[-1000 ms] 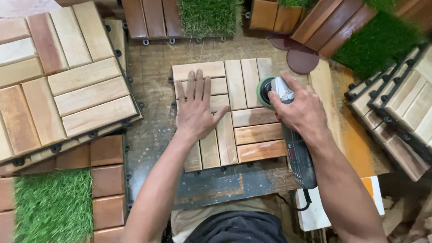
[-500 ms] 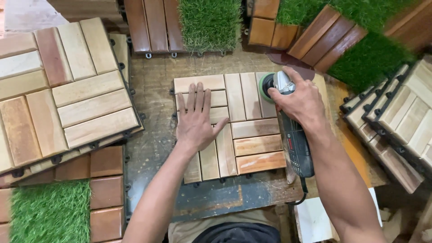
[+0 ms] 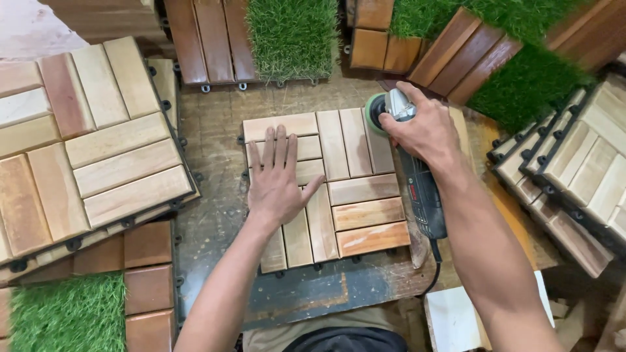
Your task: Sanding the surface of interlocking wooden floor tiles using a handheld orbital sander on a workbench.
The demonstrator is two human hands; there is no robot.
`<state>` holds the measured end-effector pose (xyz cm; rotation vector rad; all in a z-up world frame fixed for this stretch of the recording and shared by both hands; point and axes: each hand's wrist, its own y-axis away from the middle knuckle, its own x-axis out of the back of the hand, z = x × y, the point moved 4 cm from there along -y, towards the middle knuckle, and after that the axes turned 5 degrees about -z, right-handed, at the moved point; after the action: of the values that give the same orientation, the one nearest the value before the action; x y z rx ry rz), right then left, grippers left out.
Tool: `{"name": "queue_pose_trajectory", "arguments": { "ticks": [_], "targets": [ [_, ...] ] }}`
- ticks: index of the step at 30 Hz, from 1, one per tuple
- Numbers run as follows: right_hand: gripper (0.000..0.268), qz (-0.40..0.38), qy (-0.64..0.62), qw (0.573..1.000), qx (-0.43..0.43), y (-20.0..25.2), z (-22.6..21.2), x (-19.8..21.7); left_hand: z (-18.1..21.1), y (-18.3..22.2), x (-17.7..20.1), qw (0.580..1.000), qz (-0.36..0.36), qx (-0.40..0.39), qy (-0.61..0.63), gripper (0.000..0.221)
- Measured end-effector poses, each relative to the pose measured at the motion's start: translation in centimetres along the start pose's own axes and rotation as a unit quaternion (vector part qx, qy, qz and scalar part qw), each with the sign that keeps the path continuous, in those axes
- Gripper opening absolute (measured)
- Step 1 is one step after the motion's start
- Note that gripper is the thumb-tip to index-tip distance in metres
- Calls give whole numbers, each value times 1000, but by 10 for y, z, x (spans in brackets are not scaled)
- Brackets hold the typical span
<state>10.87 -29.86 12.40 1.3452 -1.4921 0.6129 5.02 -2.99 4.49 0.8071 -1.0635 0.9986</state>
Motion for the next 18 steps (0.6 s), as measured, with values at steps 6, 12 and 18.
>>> {"name": "queue_pose_trajectory", "arguments": {
  "ticks": [6, 12, 18],
  "targets": [
    [72, -17, -12, 1000, 2, -7, -2, 6, 0, -1, -1, 1000, 6, 1, 10, 98],
    [73, -22, 0, 1000, 2, -9, -5, 3, 0, -1, -2, 1000, 10, 2, 4, 98],
    [72, -5, -15, 1000, 4, -16, 1, 4, 0, -1, 0, 1000, 12, 5, 5, 98]
  ]
}}
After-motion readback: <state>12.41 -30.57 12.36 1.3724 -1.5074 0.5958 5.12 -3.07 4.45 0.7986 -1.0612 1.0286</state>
